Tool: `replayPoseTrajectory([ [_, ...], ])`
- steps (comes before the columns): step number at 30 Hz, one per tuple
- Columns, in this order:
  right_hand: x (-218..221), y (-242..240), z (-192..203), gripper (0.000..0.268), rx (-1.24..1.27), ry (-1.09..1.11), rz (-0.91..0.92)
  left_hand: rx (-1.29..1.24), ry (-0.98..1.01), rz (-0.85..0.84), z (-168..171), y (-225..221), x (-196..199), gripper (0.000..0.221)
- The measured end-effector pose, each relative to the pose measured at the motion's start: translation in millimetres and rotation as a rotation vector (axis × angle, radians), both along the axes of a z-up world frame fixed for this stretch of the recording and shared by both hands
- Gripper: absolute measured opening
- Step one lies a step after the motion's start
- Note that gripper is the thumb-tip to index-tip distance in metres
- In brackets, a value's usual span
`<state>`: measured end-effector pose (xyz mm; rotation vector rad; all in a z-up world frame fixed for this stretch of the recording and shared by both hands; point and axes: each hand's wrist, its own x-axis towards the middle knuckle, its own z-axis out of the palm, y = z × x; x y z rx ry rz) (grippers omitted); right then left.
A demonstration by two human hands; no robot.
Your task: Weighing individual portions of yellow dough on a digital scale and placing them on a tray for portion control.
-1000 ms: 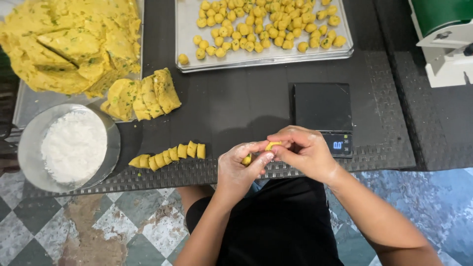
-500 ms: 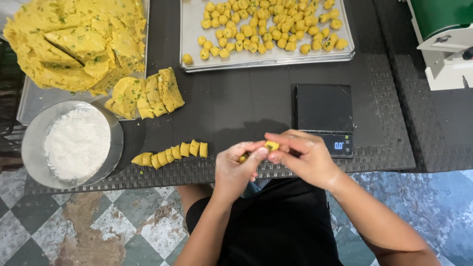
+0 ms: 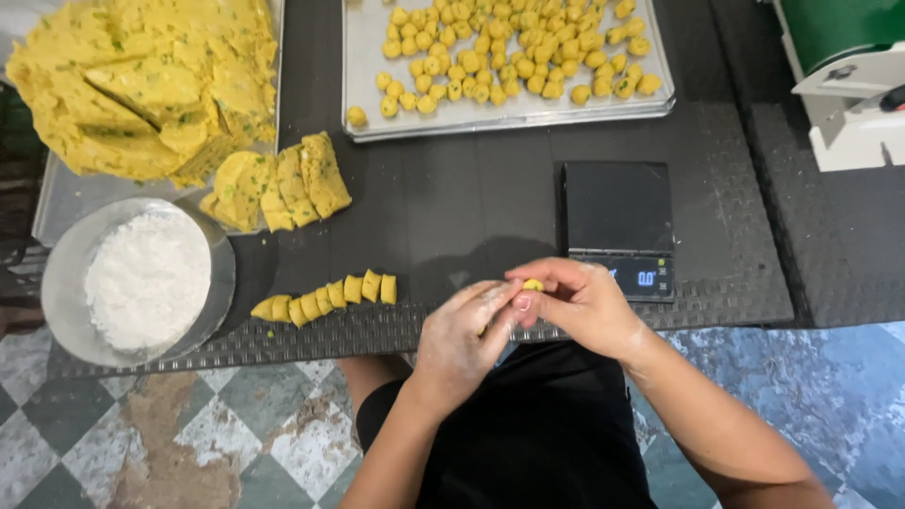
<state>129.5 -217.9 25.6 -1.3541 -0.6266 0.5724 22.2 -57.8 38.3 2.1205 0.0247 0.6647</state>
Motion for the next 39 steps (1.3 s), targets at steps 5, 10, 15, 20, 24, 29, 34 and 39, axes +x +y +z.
replayPoseTrajectory([
  [5,1.3,-4.0,2.3,0.025,-0.056,-0.003,0.068,0.05,0.036,-0.022,-19.7,4.2,-4.4,0.027],
  [10,6.7,-4.7,-2.0,0.015,0.008,0.042,0.162,-0.144,0.01,-0.069,-0.5,7.1,-5.4,0.014],
  [15,19.7,-11.2,13.7,0.013,0.046,0.062,0.044,-0.46,0.049,-0.003,8.6,30.7,-11.2,0.011],
  [20,72.6,-59.5,-19.3,0.03,-0.25,-0.106,-0.217,-1.026,0.082,0.054,-25.5,68.9,-26.3,0.012],
  [24,95.3,-88.4,-21.5,0.057,-0.551,-0.621,-0.602,-1.317,0.055,0.017,-22.4,84.6,-31.2,0.021],
  [29,114.3,-96.4,1.1,0.033,-0.51,-1.086,-0.413,-1.252,0.035,0.01,-22.9,80.7,-28.4,0.019],
  [34,108.0,-98.4,27.2,0.032,-0.629,-0.795,-0.583,-1.25,0.076,-0.1,-22.5,89.2,-36.9,0.008],
  [39,117.5,-99.0,21.4,0.024,-0.748,-0.868,-0.372,-1.071,0.069,-0.018,-19.5,96.6,-42.7,0.025],
])
